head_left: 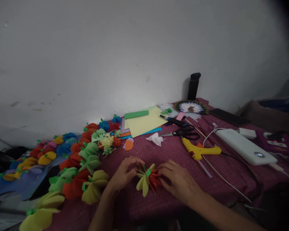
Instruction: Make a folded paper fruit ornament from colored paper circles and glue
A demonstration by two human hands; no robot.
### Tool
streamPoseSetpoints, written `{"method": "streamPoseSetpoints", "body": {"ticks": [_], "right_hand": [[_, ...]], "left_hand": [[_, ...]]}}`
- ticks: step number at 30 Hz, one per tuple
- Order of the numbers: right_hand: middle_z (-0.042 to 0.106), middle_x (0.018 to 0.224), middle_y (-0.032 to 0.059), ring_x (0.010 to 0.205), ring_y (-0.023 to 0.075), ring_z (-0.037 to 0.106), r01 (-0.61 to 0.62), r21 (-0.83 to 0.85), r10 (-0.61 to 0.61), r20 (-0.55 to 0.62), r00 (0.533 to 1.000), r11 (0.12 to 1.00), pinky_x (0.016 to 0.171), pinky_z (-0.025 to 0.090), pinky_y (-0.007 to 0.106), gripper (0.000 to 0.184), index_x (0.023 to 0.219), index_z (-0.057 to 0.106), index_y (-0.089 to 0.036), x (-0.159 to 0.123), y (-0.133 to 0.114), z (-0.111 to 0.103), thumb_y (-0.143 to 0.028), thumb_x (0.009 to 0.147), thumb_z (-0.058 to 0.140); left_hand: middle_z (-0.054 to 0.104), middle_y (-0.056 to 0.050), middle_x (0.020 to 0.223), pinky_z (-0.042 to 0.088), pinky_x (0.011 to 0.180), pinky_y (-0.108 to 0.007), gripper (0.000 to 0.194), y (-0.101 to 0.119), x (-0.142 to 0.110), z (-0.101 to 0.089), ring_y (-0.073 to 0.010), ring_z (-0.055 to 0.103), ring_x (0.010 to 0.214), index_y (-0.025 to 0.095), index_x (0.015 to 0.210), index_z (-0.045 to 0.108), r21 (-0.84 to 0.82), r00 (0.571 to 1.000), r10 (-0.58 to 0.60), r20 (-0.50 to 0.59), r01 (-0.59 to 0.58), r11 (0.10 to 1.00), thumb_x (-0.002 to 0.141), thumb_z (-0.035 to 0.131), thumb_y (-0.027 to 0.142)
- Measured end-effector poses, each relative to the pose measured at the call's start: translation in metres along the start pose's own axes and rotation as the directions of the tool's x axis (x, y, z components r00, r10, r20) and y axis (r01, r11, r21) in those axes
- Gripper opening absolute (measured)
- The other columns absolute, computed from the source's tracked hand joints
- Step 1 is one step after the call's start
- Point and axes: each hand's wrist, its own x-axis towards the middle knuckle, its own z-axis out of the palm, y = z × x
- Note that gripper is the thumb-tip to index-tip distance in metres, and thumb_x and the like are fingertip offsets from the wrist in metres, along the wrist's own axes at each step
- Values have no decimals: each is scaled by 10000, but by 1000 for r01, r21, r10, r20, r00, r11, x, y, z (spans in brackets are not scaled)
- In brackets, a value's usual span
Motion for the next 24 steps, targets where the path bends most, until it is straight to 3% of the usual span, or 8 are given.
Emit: {"method": "streamPoseSetpoints", "body": {"ticks": [9,18,24], "right_hand": [[682,920,11,974,164,560,214,140,-220,28,975,967,977,370,378,158,847,649,-228,13,12,-16,-117,739,615],[679,986,27,1118,181,500,353,182,-384,180,905,918,995,357,373,122,881,662,-220,25,27,-22,-210,761,644],[674,982,23,1185,195,455,374,177,-412,296,862,910,1043,284,430,94,859,657,-229,30,21,-24,-267,779,628]], "left_hand": [[627,-42,848,435,761,-278,213,-1,1,4,-162,567,812,156,945,606,-105,999,-21,44,26,994,778,475,175],[621,-33,818,446,712,-250,142,8,1,4,-149,578,756,148,856,614,-45,999,7,33,-5,999,769,505,173],[624,-26,807,446,675,-230,153,5,0,6,-139,578,738,148,857,615,-40,999,51,11,-50,998,763,494,161]]}}
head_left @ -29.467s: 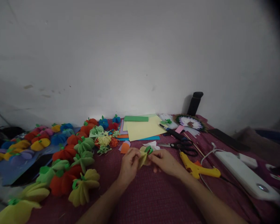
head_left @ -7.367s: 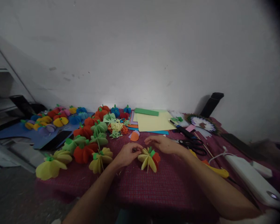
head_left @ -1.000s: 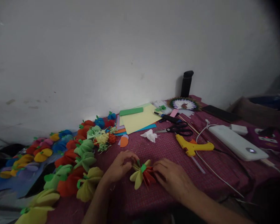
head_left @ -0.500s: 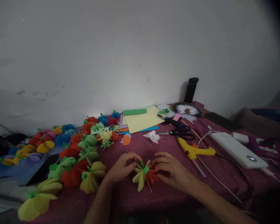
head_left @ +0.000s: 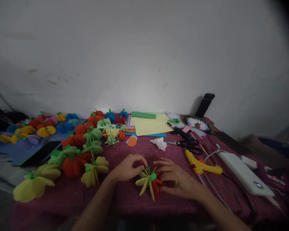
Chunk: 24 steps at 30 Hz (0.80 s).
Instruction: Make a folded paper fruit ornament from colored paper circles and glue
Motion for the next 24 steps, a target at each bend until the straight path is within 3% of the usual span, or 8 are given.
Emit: {"method": "streamPoseSetpoints", "body": {"ticks": [6,14,24], "right_hand": [[680,901,39,956,163,600,-9,-14,9,-29,1000,1000,1003,339,439,121,838,630,-213,2,-3,6,-154,818,527],[683,922,52,997,189,581,-54,-123,27,-206,978,991,935,422,429,133,877,615,-201,-6,10,24,-121,815,528],[680,897,55,970,192,592,-100,-143,50,-314,948,985,895,463,417,133,872,624,-209,-9,14,30,-149,834,512]], "left_hand": [[632,-16,769,438,673,-227,180,-1,-3,-2,-136,566,724,147,813,626,-15,998,36,-47,-37,999,717,479,108],[670,-25,809,440,665,-234,269,-12,0,-2,-147,585,728,143,900,661,-7,995,-14,-95,13,1000,727,456,138],[680,-24,796,443,677,-239,227,-12,0,-2,-151,598,743,143,838,673,12,991,-10,-134,12,1000,771,461,185]]}}
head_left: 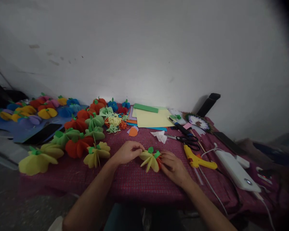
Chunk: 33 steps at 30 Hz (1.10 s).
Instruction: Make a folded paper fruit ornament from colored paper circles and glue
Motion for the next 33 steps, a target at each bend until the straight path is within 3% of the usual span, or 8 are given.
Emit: {"method": "streamPoseSetpoints", "body": {"ticks": [7,12,18,26,33], "right_hand": [[682,919,53,1049,210,562,-2,24,2,-9,1000,1000,918,444,440,134,897,617,-218,3,-1,2,-157,792,562],[678,940,50,1070,219,550,-16,13,17,-44,999,1000,951,397,476,100,857,621,-221,2,-2,1,-183,768,595],[646,1026,67,1095,227,519,-54,86,59,-61,996,995,939,404,464,66,825,616,-209,0,-8,-8,-198,778,571],[588,1123,81,1106,245,477,-147,34,151,-243,958,989,928,395,476,84,804,612,-212,-3,-15,-15,-187,785,534],[539,1044,81,991,235,500,-302,14,291,-307,906,953,825,447,415,115,876,617,-224,-18,-38,3,-213,762,608]], "left_hand": [[671,-49,999,442,807,-296,463,1,-1,0,-177,602,899,187,1192,532,0,998,17,-55,-17,1000,737,484,114],[628,-53,1105,363,938,-370,365,0,-1,0,-217,527,1039,226,1135,577,129,992,111,-66,-101,986,775,530,184],[566,-71,1157,328,970,-390,414,-1,-3,1,-226,490,1072,226,1191,511,168,993,109,-44,-100,981,780,556,227],[557,-63,1039,358,919,-359,265,-1,-3,-1,-219,489,1016,185,1001,515,190,983,122,-140,-95,977,740,556,207],[580,-25,859,373,829,-308,27,5,-6,-4,-187,509,888,180,753,557,316,981,154,-117,-110,942,726,556,178]]}}
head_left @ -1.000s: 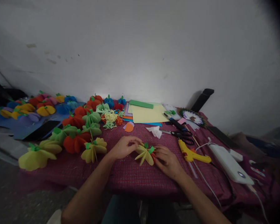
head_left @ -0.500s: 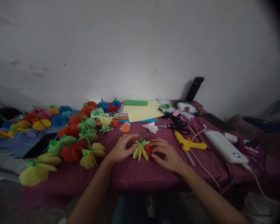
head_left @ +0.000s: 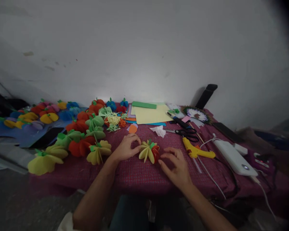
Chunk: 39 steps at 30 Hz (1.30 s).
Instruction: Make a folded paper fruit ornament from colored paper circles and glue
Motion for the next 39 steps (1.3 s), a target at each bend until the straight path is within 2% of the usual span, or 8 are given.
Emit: {"method": "streamPoseSetpoints", "body": {"ticks": [4,8,14,19,26,29,35,39], "right_hand": [[532,940,64,901,224,497,-23,-46,22,-18,1000,999,752,447,386,131,886,639,-237,-9,-13,7,-235,756,625],[546,865,58,823,214,494,-16,-136,12,-30,999,991,710,431,373,142,881,651,-227,-5,-21,11,-284,751,640],[574,848,49,816,208,514,-33,-197,24,-45,999,980,714,426,362,124,847,655,-227,4,-10,13,-312,765,616],[597,873,47,850,214,525,-97,-208,85,-66,994,973,756,425,365,162,877,616,-210,9,-8,11,-315,755,630],[632,820,43,791,205,536,-131,-203,135,5,991,970,722,429,350,134,883,607,-195,-5,-13,20,-279,779,610],[648,833,54,789,214,543,-149,-214,150,-8,989,965,722,433,361,153,879,625,-190,-6,-9,23,-297,770,621],[651,818,58,776,205,570,-163,-59,163,0,987,985,723,458,356,105,802,641,-208,9,5,17,-272,803,557],[646,829,43,794,193,581,-179,44,176,71,982,983,743,464,346,80,799,637,-216,14,15,12,-246,795,563]], "left_hand": [[587,-26,866,358,835,-310,34,-1,-2,-1,-186,511,895,185,743,602,-3,1000,0,-6,0,1000,728,576,200],[588,-26,861,353,817,-305,124,1,-3,-1,-174,522,869,184,728,617,25,999,32,-4,-32,999,753,589,302],[603,-3,747,382,703,-245,142,0,-3,5,-128,541,726,177,715,627,-5,993,97,60,-97,995,769,576,299],[625,-9,791,378,740,-267,138,-7,-3,8,-148,547,779,185,739,621,11,995,78,55,-78,997,756,583,317],[615,4,717,356,740,-280,168,-8,-2,6,-142,533,731,188,668,621,72,996,73,53,-77,994,749,584,331],[590,7,663,357,698,-263,202,-3,-1,9,-122,518,665,182,646,630,76,993,100,64,-105,992,773,556,320],[591,9,631,365,609,-231,209,2,-3,13,-104,517,599,178,666,646,31,987,140,84,-143,989,780,561,331],[598,4,629,376,575,-225,187,3,-4,8,-108,523,597,168,646,608,-1,993,110,-45,-110,994,786,546,274]]}}
